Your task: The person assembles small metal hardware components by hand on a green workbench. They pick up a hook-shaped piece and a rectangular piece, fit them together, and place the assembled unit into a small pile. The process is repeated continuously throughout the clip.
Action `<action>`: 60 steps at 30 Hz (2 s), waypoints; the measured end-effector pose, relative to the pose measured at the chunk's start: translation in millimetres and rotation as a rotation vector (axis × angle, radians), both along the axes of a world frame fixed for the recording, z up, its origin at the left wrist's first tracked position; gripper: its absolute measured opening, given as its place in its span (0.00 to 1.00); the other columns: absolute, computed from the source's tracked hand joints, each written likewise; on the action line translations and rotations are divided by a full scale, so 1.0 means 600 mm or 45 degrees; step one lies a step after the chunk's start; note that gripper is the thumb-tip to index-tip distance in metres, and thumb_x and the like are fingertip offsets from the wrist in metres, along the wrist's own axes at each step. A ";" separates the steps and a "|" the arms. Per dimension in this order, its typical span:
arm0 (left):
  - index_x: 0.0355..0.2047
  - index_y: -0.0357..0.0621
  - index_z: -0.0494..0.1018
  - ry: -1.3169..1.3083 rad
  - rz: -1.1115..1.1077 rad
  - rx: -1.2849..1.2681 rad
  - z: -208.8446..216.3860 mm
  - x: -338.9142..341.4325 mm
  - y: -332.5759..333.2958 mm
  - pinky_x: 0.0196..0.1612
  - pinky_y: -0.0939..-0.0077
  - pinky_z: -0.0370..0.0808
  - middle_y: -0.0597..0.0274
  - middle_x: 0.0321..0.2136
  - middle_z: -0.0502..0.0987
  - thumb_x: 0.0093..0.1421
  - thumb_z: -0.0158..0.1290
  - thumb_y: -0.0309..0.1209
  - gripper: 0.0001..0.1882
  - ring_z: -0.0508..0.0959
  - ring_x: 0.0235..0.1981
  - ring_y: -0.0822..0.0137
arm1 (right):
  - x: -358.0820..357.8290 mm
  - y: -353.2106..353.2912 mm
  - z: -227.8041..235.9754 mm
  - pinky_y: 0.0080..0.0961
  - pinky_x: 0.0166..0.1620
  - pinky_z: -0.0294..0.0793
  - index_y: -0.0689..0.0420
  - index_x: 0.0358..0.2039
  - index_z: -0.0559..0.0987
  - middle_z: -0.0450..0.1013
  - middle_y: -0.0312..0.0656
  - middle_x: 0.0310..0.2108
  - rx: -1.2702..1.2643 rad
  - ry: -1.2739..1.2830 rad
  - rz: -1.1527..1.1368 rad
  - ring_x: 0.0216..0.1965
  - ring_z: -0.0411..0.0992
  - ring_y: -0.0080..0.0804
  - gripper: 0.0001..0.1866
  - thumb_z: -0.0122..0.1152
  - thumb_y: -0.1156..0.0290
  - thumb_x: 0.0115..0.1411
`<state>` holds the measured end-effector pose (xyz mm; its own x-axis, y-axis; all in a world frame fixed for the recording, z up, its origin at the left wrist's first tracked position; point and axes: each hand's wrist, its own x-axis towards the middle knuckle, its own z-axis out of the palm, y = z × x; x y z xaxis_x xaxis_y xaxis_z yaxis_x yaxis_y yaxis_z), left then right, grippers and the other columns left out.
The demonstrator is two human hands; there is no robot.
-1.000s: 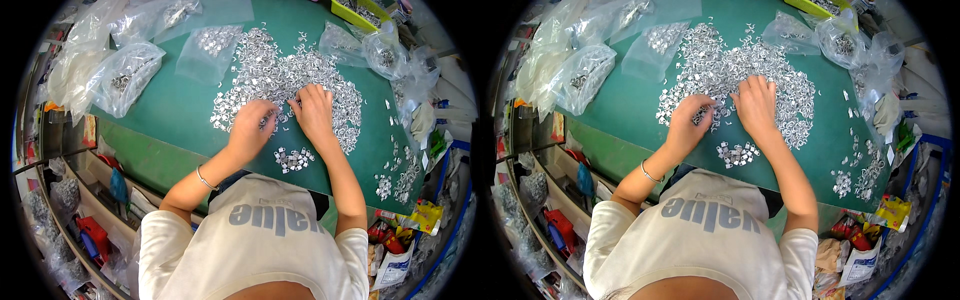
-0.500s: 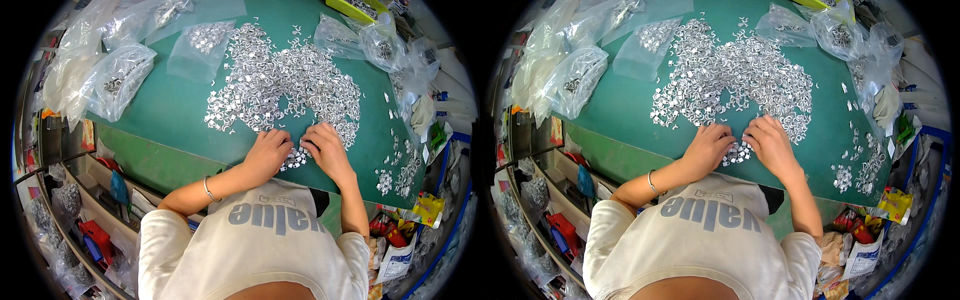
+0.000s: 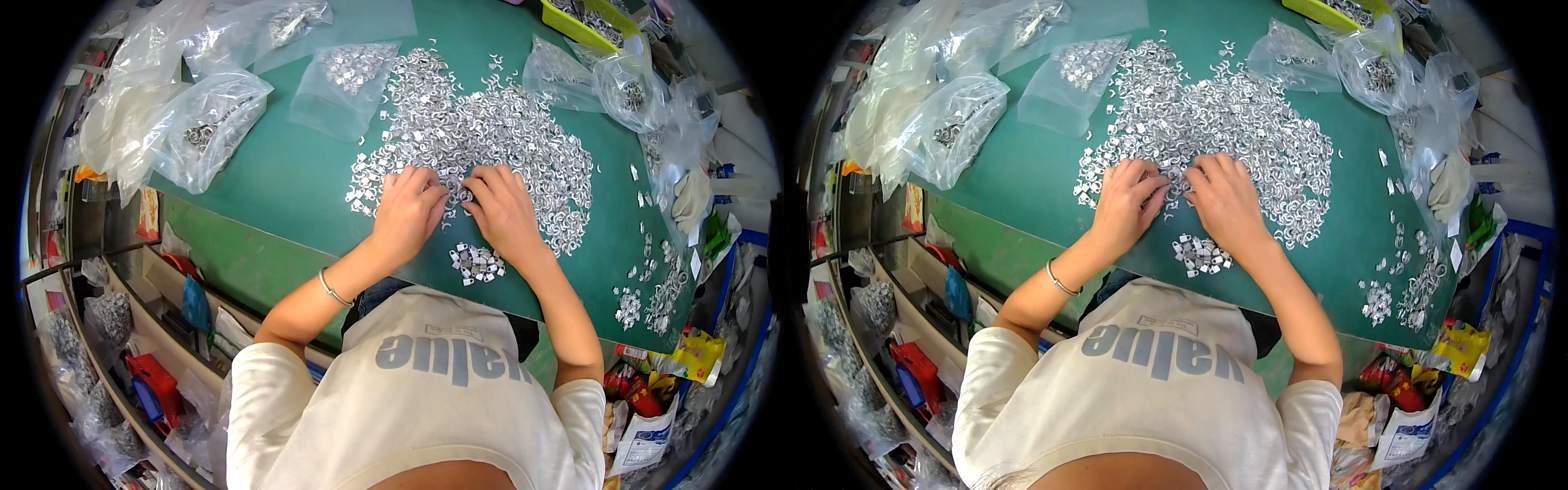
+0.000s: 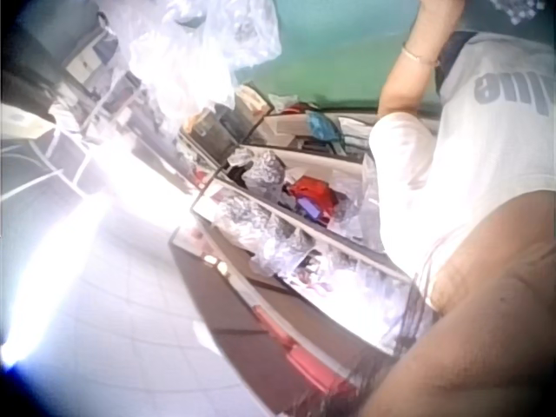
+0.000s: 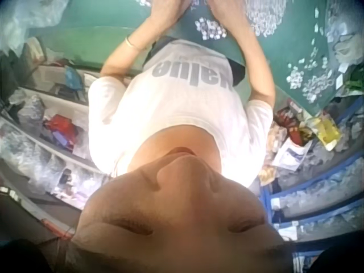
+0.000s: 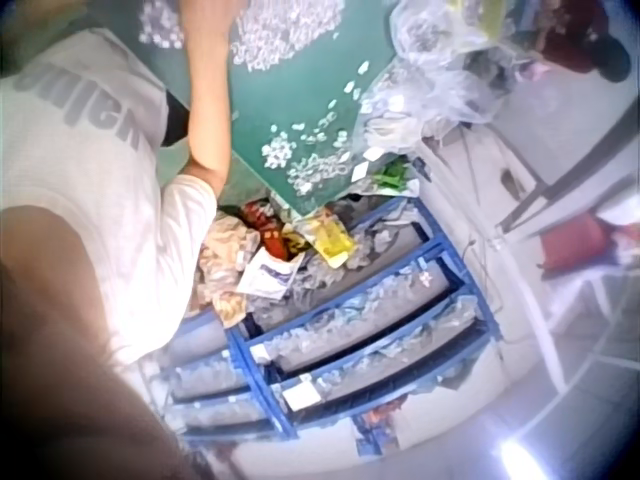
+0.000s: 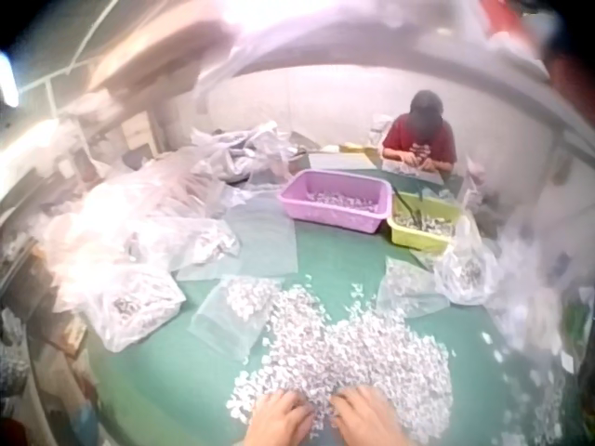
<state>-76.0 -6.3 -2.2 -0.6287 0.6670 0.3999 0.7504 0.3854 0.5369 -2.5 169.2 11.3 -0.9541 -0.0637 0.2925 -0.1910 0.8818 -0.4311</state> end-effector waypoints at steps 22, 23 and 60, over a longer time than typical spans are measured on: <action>0.44 0.37 0.73 -0.347 -0.285 0.063 -0.002 0.078 0.006 0.45 0.62 0.70 0.53 0.42 0.73 0.55 0.54 0.21 0.15 0.73 0.42 0.53 | 0.034 0.047 0.054 0.34 0.35 0.69 0.62 0.26 0.77 0.72 0.43 0.26 -0.455 -0.328 -0.233 0.31 0.70 0.43 0.05 0.66 0.77 0.50; 0.45 0.37 0.73 -0.317 -0.313 0.039 -0.002 0.081 0.008 0.45 0.62 0.70 0.53 0.43 0.73 0.55 0.54 0.20 0.16 0.73 0.42 0.52 | 0.053 0.055 0.052 0.35 0.36 0.69 0.62 0.26 0.77 0.72 0.43 0.26 -0.441 -0.392 -0.209 0.32 0.70 0.43 0.05 0.65 0.77 0.50; 0.64 0.35 0.55 -3.745 -1.215 1.623 -0.173 0.190 -0.065 0.66 0.50 0.57 0.35 0.62 0.58 0.69 0.34 0.48 0.32 0.61 0.63 0.45 | 0.200 -0.098 -0.010 0.50 0.65 0.55 0.55 0.54 0.74 0.64 0.41 0.61 -0.269 -0.422 0.597 0.66 0.56 0.47 0.27 0.65 0.69 0.51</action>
<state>38.3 -45.4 -105.7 -0.0609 0.9780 0.1995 -0.8176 0.0658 -0.5720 117.3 110.2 5.2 -0.8810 -0.4717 0.0369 -0.3638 0.6255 -0.6902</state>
